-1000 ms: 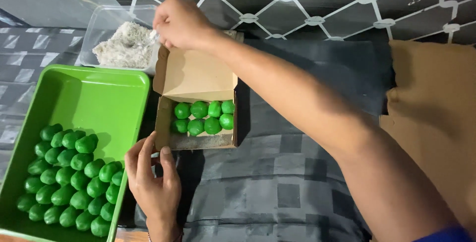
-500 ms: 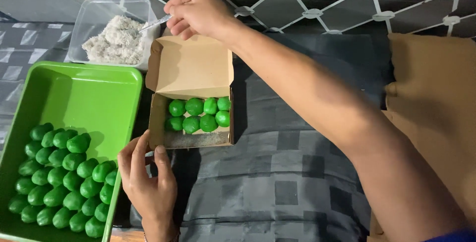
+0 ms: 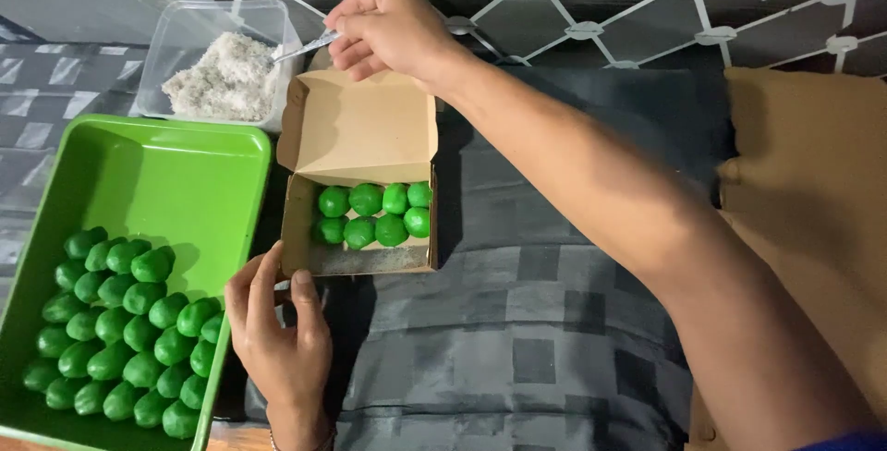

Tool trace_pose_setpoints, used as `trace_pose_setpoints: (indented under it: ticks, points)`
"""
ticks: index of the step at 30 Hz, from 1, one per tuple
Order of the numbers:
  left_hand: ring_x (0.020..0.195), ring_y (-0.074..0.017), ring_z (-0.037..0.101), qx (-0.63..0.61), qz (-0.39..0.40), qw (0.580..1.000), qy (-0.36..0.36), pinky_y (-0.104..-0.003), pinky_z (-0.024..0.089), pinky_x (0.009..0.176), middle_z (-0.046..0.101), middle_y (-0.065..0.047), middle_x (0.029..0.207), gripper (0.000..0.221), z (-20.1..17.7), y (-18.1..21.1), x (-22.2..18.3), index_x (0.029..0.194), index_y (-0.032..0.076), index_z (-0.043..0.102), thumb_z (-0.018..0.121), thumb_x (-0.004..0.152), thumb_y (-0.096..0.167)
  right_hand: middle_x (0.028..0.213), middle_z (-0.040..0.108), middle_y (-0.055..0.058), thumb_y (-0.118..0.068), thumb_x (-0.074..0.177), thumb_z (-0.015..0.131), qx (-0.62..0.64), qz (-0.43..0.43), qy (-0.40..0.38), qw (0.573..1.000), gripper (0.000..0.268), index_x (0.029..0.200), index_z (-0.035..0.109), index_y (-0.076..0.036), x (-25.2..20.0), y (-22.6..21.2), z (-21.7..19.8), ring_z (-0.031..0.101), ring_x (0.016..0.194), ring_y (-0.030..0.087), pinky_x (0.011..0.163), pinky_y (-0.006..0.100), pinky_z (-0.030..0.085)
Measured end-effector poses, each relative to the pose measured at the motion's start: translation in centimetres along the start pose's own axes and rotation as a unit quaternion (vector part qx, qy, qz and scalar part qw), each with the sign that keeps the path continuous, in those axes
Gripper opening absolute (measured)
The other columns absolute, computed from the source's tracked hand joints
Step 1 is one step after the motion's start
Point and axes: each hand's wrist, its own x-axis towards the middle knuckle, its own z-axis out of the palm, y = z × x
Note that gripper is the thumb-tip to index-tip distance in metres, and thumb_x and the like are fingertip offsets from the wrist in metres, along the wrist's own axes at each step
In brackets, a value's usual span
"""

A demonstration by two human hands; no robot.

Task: Folding a cardboard box, filling it with green dough balls, sprinkling powder over them with a spoon, and closing the box.

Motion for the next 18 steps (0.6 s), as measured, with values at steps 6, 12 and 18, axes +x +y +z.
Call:
trace_pose_setpoints:
  ticks: [6, 12, 18]
  points:
    - [0.110, -0.0316, 0.061, -0.009, 0.003, 1.000, -0.003, -0.041, 0.052, 0.093, 0.059, -0.018, 0.125, 0.031, -0.2, 0.3, 0.2, 0.134, -0.001, 0.065, 0.061, 0.105, 0.010, 0.084, 0.079, 0.015, -0.013, 0.091, 0.065, -0.014, -0.012, 0.004, 1.000, 0.018, 0.101, 0.075, -0.002, -0.4, 0.3, -0.5, 0.078, 0.064, 0.016, 0.059, 0.025, 0.070]
    - [0.113, -0.0325, 0.061, 0.000, 0.009, 1.000, 0.002, -0.042, 0.052, 0.094, 0.059, -0.018, 0.125, 0.032, 0.0, -0.2, 0.0, 0.135, 0.000, 0.065, 0.061, 0.106, 0.013, 0.086, 0.078, 0.016, -0.013, 0.094, 0.062, 0.020, -0.034, -0.039, 0.998, 0.016, 0.101, 0.071, -0.002, -0.6, 1.0, -2.0, 0.077, 0.068, 0.016, 0.058, 0.025, 0.067]
    - [0.115, -0.0352, 0.061, 0.003, 0.018, 1.000, 0.002, -0.045, 0.051, 0.098, 0.060, -0.020, 0.124, 0.031, -0.1, 0.0, 0.1, 0.135, -0.002, 0.065, 0.061, 0.107, 0.012, 0.089, 0.079, 0.016, -0.015, 0.095, 0.062, -0.004, -0.064, -0.053, 0.997, 0.019, 0.105, 0.072, -0.003, -4.2, -0.9, -4.2, 0.079, 0.072, 0.014, 0.061, 0.024, 0.069]
